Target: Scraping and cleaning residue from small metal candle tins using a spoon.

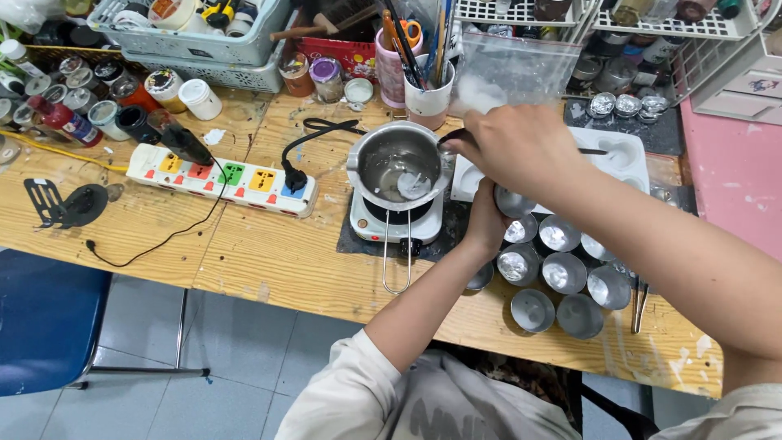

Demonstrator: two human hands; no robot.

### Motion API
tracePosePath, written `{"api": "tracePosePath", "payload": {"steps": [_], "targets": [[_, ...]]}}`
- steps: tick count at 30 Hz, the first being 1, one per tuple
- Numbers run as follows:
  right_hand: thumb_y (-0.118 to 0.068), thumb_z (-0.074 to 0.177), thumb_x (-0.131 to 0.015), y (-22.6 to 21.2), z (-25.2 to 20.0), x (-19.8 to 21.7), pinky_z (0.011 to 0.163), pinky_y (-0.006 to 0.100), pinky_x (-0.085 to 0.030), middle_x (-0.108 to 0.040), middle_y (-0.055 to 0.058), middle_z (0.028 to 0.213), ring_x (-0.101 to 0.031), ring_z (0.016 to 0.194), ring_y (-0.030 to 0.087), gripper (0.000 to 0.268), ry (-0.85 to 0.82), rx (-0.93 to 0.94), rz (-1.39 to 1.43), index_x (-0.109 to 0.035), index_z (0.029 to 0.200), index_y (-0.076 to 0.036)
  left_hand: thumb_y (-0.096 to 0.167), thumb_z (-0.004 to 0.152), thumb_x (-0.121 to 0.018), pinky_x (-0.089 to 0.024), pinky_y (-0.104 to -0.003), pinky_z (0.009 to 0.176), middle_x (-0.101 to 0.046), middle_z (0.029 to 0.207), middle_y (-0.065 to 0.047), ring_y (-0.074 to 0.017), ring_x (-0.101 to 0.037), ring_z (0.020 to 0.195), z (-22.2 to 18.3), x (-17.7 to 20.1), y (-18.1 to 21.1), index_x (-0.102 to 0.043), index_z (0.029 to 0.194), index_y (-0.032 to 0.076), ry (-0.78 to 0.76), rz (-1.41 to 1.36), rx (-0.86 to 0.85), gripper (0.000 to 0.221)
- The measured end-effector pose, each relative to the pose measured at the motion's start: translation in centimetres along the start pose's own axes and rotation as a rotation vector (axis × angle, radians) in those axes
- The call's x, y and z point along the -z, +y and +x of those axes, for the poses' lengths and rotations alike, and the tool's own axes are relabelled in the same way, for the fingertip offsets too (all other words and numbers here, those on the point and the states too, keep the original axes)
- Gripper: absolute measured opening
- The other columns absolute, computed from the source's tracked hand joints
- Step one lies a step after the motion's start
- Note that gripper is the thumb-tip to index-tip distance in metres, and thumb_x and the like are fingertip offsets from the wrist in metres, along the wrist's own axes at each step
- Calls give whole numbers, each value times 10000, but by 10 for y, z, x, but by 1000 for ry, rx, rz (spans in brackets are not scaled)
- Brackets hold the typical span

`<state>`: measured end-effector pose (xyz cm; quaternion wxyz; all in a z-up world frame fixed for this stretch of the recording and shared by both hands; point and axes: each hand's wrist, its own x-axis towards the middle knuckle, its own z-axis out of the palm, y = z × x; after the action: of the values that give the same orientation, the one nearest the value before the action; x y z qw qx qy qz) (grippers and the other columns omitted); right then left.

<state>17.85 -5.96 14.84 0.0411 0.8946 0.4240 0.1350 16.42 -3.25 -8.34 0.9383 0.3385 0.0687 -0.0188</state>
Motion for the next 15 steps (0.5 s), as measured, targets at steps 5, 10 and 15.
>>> {"api": "tracePosePath", "payload": {"steps": [5, 10, 15], "targets": [[-401, 1029, -584, 24, -44, 33, 562, 465, -548, -697, 131, 729, -710, 695, 352, 348, 15, 9, 10, -642, 975, -63, 570, 1092, -308, -507, -302, 714, -678, 1102, -40, -146, -658, 961, -8, -5, 11, -574, 1261, 138, -114, -98, 17, 535], [-233, 973, -604, 23, -89, 45, 557, 463, -548, -696, 105, 793, -721, 752, 328, 173, -51, -15, -17, -613, 952, -61, 506, 1133, -258, -433, -254, 597, -701, 1009, -55, -130, -610, 820, -18, -14, 28, -610, 1226, 119, -297, -54, -176, 531], [-132, 821, -658, 10, -114, 12, 524, 337, -565, -678, 27, 802, -730, 761, 192, 136, -90, -21, -308, -622, 946, -95, 508, 1148, -225, -485, -277, 662, -614, 979, -20, -108, -588, 855, -26, -17, 30, -580, 1172, 113, -220, 154, -165, 531]]}}
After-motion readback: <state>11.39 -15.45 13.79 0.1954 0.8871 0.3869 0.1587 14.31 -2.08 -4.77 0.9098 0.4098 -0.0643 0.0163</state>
